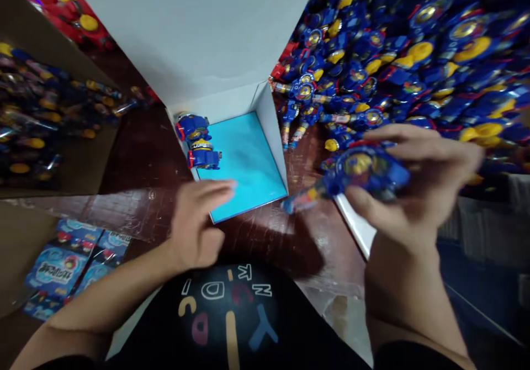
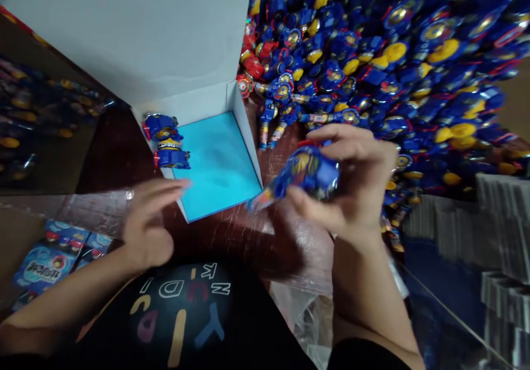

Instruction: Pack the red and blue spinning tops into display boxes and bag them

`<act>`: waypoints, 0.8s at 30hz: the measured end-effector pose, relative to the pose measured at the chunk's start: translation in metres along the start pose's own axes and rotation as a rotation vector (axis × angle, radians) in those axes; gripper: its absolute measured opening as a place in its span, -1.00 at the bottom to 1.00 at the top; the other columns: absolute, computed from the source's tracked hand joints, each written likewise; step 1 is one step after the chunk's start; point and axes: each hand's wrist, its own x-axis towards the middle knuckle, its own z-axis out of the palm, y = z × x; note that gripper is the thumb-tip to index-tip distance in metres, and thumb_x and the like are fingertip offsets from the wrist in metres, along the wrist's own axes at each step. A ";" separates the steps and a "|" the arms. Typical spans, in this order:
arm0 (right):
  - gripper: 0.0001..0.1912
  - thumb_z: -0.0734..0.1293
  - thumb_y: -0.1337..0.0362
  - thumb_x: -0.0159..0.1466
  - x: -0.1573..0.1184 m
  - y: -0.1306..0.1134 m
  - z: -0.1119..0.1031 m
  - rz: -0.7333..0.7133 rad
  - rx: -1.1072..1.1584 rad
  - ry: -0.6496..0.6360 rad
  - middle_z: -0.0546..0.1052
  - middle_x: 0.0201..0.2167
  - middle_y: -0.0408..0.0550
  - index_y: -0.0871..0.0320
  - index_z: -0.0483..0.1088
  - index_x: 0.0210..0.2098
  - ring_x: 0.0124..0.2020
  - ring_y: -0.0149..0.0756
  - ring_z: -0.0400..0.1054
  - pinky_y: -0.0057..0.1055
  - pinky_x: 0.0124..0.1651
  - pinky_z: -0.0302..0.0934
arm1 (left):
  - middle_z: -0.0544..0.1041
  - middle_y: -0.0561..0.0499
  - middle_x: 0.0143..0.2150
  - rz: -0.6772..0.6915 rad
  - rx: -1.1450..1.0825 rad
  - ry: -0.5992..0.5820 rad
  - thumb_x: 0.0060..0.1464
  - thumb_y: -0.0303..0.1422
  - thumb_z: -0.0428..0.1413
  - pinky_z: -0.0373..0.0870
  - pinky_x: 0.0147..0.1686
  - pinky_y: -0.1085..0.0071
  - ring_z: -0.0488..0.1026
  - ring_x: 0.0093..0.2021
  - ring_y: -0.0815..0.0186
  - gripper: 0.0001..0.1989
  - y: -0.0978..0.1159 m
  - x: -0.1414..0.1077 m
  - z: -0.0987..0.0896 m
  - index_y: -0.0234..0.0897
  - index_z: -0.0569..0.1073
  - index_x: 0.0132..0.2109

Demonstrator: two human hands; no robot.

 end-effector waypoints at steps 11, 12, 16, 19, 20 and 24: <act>-0.20 0.53 -0.08 0.30 -0.021 -0.025 0.061 0.037 0.204 -0.330 0.55 0.18 0.04 -0.23 0.21 0.44 0.09 0.02 0.57 0.03 0.12 0.56 | 0.62 -0.08 -0.09 0.261 0.375 0.035 0.36 0.04 0.19 0.56 -0.12 0.16 0.58 -0.13 0.15 -0.50 -0.017 -0.017 0.000 -0.10 0.41 0.27; -0.19 0.54 -0.07 0.29 -0.020 -0.023 0.067 -0.024 0.163 -0.327 0.56 0.18 0.03 -0.25 0.22 0.44 0.11 0.04 0.56 0.05 0.14 0.55 | 0.61 -0.12 0.02 0.237 0.377 0.058 0.38 0.13 0.10 0.55 -0.01 0.09 0.58 -0.01 0.11 -0.45 -0.024 -0.014 -0.007 -0.08 0.39 0.30; -0.35 0.50 -0.02 0.35 -0.019 -0.021 0.094 -0.235 -0.006 -0.381 0.55 0.13 0.02 -0.25 0.31 0.38 0.05 -0.04 0.55 -0.08 0.01 0.57 | 0.56 -0.12 0.21 0.034 0.438 0.086 0.47 0.08 -0.02 0.40 0.23 -0.03 0.48 0.24 0.03 -0.51 -0.054 0.014 -0.019 -0.05 0.47 0.30; -0.46 0.45 0.01 0.41 -0.024 -0.026 0.108 -0.307 -0.134 -0.404 0.54 0.10 0.01 -0.20 0.37 0.34 -0.13 -0.21 0.52 -0.33 -0.25 0.52 | 0.63 -0.09 0.06 0.043 0.440 0.095 0.44 -0.01 0.12 0.42 0.13 0.04 0.54 0.08 0.08 -0.63 -0.070 0.030 -0.013 -0.11 0.62 0.13; -0.48 0.44 0.00 0.42 -0.026 -0.029 0.110 -0.329 -0.173 -0.420 0.55 0.09 0.00 -0.18 0.39 0.33 -0.19 -0.26 0.51 -0.39 -0.32 0.48 | 0.64 -0.08 0.02 0.058 0.432 0.120 0.42 -0.03 0.16 0.43 0.09 0.06 0.54 0.04 0.10 -0.66 -0.072 0.033 -0.010 -0.12 0.64 0.09; -0.55 0.35 -0.04 0.48 -0.024 -0.053 0.118 -0.381 -0.270 -0.507 0.57 0.07 0.03 -0.11 0.45 0.30 -0.21 -0.28 0.51 -0.44 -0.42 0.43 | 0.64 -0.06 0.02 0.107 0.331 0.187 0.37 -0.09 0.24 0.48 0.04 0.07 0.55 0.01 0.14 -0.73 -0.070 0.035 -0.006 -0.08 0.67 0.06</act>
